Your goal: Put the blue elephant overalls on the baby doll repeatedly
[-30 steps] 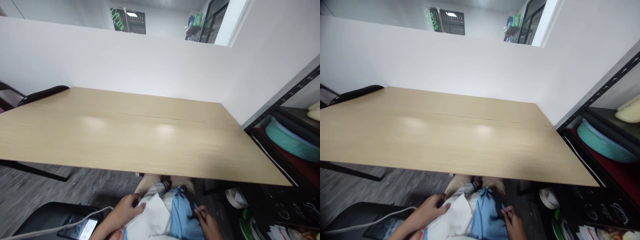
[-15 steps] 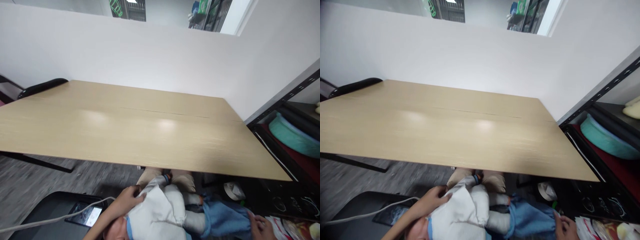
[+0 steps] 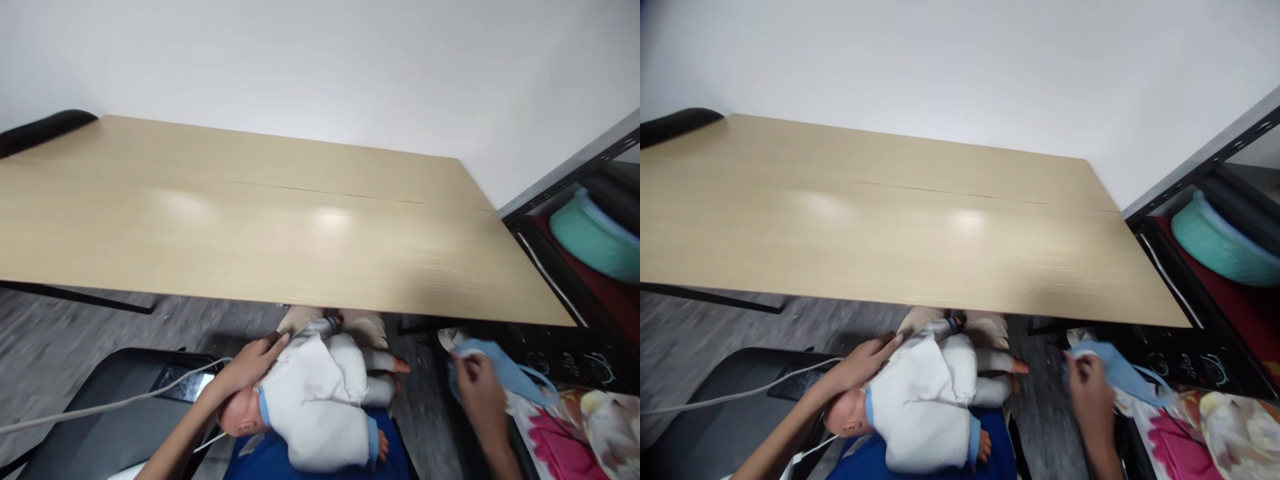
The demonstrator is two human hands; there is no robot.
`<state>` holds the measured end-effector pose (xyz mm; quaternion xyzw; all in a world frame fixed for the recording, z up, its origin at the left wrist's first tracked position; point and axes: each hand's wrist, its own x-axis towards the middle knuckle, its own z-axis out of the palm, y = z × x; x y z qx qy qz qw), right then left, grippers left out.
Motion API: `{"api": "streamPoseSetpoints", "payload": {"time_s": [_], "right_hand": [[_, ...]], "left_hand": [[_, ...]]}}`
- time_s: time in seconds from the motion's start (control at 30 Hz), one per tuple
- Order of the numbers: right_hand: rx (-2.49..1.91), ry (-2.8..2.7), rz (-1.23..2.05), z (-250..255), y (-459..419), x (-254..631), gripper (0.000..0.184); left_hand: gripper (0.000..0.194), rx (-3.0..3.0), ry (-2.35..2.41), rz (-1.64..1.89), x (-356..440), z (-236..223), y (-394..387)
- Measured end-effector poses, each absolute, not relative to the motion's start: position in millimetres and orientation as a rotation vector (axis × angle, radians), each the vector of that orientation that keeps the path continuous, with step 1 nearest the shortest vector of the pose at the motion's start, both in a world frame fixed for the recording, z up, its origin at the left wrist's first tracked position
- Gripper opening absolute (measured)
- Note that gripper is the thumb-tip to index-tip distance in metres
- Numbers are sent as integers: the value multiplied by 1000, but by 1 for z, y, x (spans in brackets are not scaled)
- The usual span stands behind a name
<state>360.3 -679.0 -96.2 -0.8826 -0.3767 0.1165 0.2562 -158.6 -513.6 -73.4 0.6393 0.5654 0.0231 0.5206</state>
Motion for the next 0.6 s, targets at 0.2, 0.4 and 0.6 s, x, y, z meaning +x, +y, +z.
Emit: {"api": "streamPoseSetpoints", "payload": {"time_s": [0.2, 0.4, 0.6], "right_hand": [[-1923, -1732, 665, -115, -592, 228, 49], [-1707, -1852, 736, -103, -593, 198, 42], [-1788, -1764, 1167, -72, -629, 166, 45]], "left_hand": [[83, 1477, 1400, 19, -193, -85, -515], [79, 1354, 1475, 75, -227, -85, -531], [66, 1286, 1293, 45, -221, -61, -528]]}}
